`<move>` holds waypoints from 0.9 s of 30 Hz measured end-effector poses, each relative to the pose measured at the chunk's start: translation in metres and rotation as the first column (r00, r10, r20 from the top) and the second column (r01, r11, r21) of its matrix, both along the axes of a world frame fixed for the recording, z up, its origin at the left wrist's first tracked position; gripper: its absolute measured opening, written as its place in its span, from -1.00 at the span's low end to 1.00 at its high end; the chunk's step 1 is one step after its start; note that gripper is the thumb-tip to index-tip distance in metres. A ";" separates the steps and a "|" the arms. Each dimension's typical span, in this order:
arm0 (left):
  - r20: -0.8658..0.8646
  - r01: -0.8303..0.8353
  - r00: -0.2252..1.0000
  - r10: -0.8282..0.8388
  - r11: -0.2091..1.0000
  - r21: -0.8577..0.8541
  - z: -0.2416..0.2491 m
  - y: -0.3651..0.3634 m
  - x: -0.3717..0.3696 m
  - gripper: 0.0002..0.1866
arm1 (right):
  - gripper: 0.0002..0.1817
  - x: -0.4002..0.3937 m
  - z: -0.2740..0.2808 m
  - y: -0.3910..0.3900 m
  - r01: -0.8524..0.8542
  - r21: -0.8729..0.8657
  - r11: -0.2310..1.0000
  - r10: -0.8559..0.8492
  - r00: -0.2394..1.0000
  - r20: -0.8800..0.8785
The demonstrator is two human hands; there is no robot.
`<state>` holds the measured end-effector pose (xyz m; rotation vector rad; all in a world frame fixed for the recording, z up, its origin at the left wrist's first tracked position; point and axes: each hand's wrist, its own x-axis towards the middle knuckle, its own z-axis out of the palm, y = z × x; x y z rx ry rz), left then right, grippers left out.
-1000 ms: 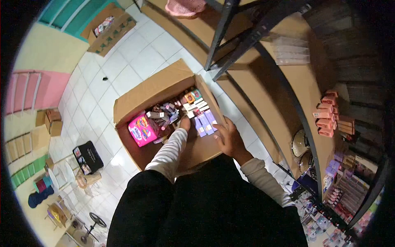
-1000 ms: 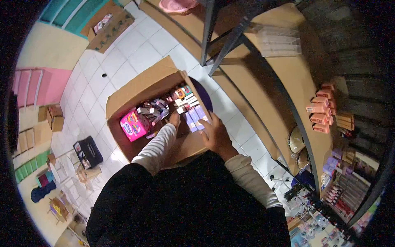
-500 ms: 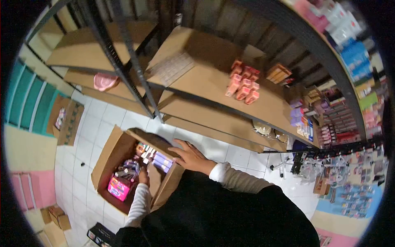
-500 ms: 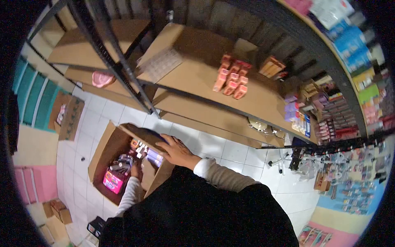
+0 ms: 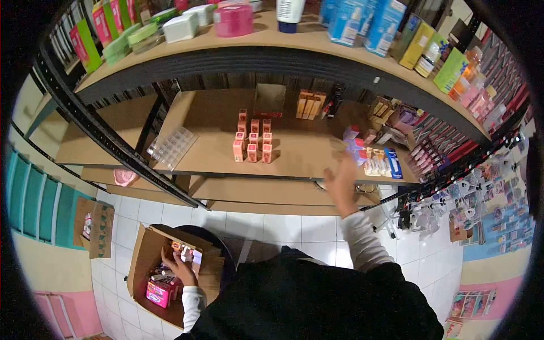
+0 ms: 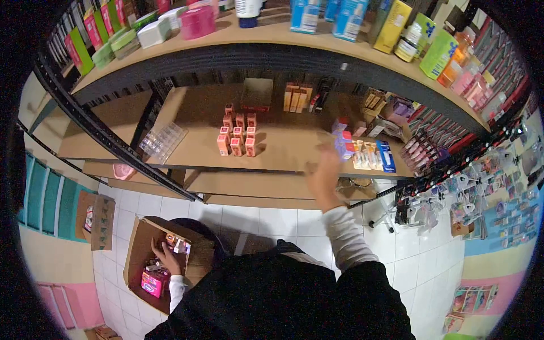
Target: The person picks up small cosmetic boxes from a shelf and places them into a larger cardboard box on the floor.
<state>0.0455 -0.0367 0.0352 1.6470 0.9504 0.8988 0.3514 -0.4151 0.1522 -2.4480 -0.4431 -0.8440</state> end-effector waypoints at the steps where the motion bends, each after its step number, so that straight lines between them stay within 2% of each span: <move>1: 0.016 0.002 1.000 -0.002 1.000 0.002 0.012 -0.012 0.012 -0.52 | -0.44 0.013 -0.001 -0.027 0.084 0.057 0.995 -0.086 0.996 0.033; 2: 0.183 0.033 0.983 0.009 0.974 -0.223 0.041 -0.036 0.030 -0.53 | -0.42 0.026 -0.006 -0.051 0.164 0.117 0.979 -0.172 0.983 0.061; 4: 0.129 0.124 0.984 -0.120 0.992 -0.023 0.037 -0.048 0.043 -0.53 | -0.40 0.043 -0.021 -0.080 0.240 0.156 0.958 -0.248 0.968 0.034; 5: 0.034 0.150 0.988 -0.153 0.985 0.087 0.042 -0.062 0.049 -0.53 | -0.39 0.051 -0.030 -0.091 0.274 0.172 0.946 -0.281 0.960 0.018; 6: 0.025 0.183 0.981 -0.190 0.967 0.176 0.023 -0.061 0.053 -0.52 | -0.36 0.060 -0.044 -0.100 0.264 0.214 0.940 -0.260 0.964 -0.051; 8: 0.001 0.233 0.972 -0.234 0.966 0.109 0.059 -0.101 0.069 -0.52 | -0.29 0.072 -0.070 -0.107 0.238 0.288 0.928 -0.186 0.963 -0.195; 9: 0.054 0.272 0.960 -0.276 0.960 0.072 0.059 -0.110 0.073 -0.51 | -0.36 0.067 -0.056 -0.101 0.219 0.336 0.916 -0.143 0.961 -0.238; 11: 0.120 0.321 0.938 -0.324 0.946 0.046 0.065 -0.127 0.076 -0.51 | -0.39 0.074 -0.069 -0.109 0.188 0.291 0.938 -0.137 0.973 -0.187; 12: 0.181 0.324 0.931 -0.316 0.946 -0.020 0.064 -0.133 0.077 -0.52 | -0.40 0.078 -0.078 -0.112 0.160 0.270 0.949 -0.118 0.979 -0.165; 14: 0.077 0.341 0.934 -0.350 0.934 0.108 0.068 -0.140 0.074 -0.51 | -0.45 0.078 -0.084 -0.111 0.058 0.521 0.852 0.049 0.981 -0.189; 15: 0.007 0.336 0.941 -0.340 0.933 0.127 0.078 -0.144 0.072 -0.51 | -0.47 0.067 -0.077 -0.105 -0.004 0.630 0.777 0.182 0.959 -0.218; 16: 0.020 0.344 0.938 -0.347 0.935 0.089 0.077 -0.147 0.070 -0.50 | -0.48 0.057 -0.069 -0.101 -0.044 0.728 0.684 0.306 0.924 -0.231; 17: 0.054 0.364 0.930 -0.364 0.931 0.019 0.066 -0.148 0.067 -0.50 | -0.49 0.049 -0.072 -0.096 -0.092 0.674 0.733 0.342 0.906 -0.249; 19: 0.047 0.446 0.893 -0.447 0.895 0.025 0.066 -0.152 0.068 -0.47 | -0.49 0.034 -0.072 -0.081 -0.180 0.560 0.809 0.391 0.876 -0.282; 21: -0.084 0.547 0.837 -0.541 0.833 0.085 0.077 -0.159 0.073 -0.42 | -0.50 0.007 -0.052 -0.036 -0.265 0.691 0.673 0.620 0.711 -0.331; 22: -0.075 0.606 0.795 -0.602 0.794 0.050 0.083 -0.162 0.077 -0.40 | -0.51 -0.013 -0.039 -0.012 -0.286 0.751 0.595 0.723 0.599 -0.344; 23: -0.027 0.635 0.770 -0.637 0.762 0.129 0.084 -0.166 0.083 -0.37 | -0.50 -0.028 -0.032 0.009 -0.363 0.712 0.602 0.758 0.539 -0.366; 25: -0.047 0.670 0.742 -0.669 0.735 0.110 0.095 -0.175 0.089 -0.31 | -0.50 -0.052 -0.027 0.047 -0.409 0.726 0.554 0.829 0.349 -0.436; 26: -0.046 0.672 0.737 -0.674 0.723 0.162 0.099 -0.175 0.090 -0.32 | -0.50 -0.063 -0.025 0.065 -0.428 0.731 0.531 0.847 0.259 -0.464; 27: -0.070 0.658 0.750 -0.658 0.730 0.186 0.099 -0.175 0.090 -0.34 | -0.49 -0.074 -0.025 0.081 -0.451 0.764 0.462 0.885 0.178 -0.430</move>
